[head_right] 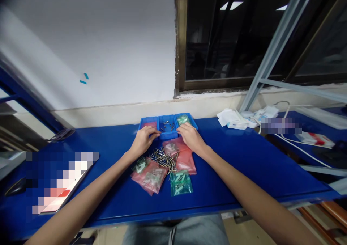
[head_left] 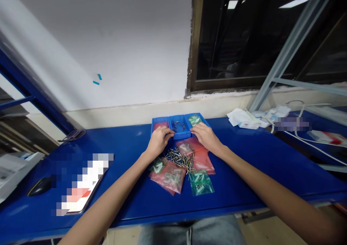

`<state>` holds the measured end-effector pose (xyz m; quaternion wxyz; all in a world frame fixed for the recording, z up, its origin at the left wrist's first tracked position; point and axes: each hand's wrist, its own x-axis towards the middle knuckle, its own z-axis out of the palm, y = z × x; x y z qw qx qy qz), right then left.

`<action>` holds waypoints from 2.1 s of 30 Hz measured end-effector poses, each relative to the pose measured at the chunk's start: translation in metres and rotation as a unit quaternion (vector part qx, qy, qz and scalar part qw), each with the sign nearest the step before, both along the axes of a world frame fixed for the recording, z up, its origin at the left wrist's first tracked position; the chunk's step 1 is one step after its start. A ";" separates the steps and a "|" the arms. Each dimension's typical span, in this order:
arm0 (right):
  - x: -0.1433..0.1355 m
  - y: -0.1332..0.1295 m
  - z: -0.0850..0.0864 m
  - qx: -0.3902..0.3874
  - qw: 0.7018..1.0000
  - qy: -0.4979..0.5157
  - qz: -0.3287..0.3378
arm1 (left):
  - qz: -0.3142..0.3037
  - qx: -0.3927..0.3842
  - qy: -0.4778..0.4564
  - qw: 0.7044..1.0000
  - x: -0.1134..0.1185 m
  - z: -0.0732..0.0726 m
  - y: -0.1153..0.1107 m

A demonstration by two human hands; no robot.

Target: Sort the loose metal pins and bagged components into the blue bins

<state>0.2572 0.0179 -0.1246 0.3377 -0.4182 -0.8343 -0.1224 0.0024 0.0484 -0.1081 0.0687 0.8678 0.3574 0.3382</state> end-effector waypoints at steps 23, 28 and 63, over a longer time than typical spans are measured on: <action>-0.002 -0.017 0.009 -0.036 0.997 -0.037 -0.054 | -0.019 -0.011 0.016 1.000 -0.007 0.011 -0.008; -0.002 -0.018 0.009 -0.048 0.998 -0.014 -0.035 | -0.067 0.035 0.009 0.997 -0.008 0.014 -0.023; 0.002 -0.036 0.030 -0.274 0.949 -0.069 0.141 | -0.089 0.034 0.185 0.978 0.003 0.004 -0.040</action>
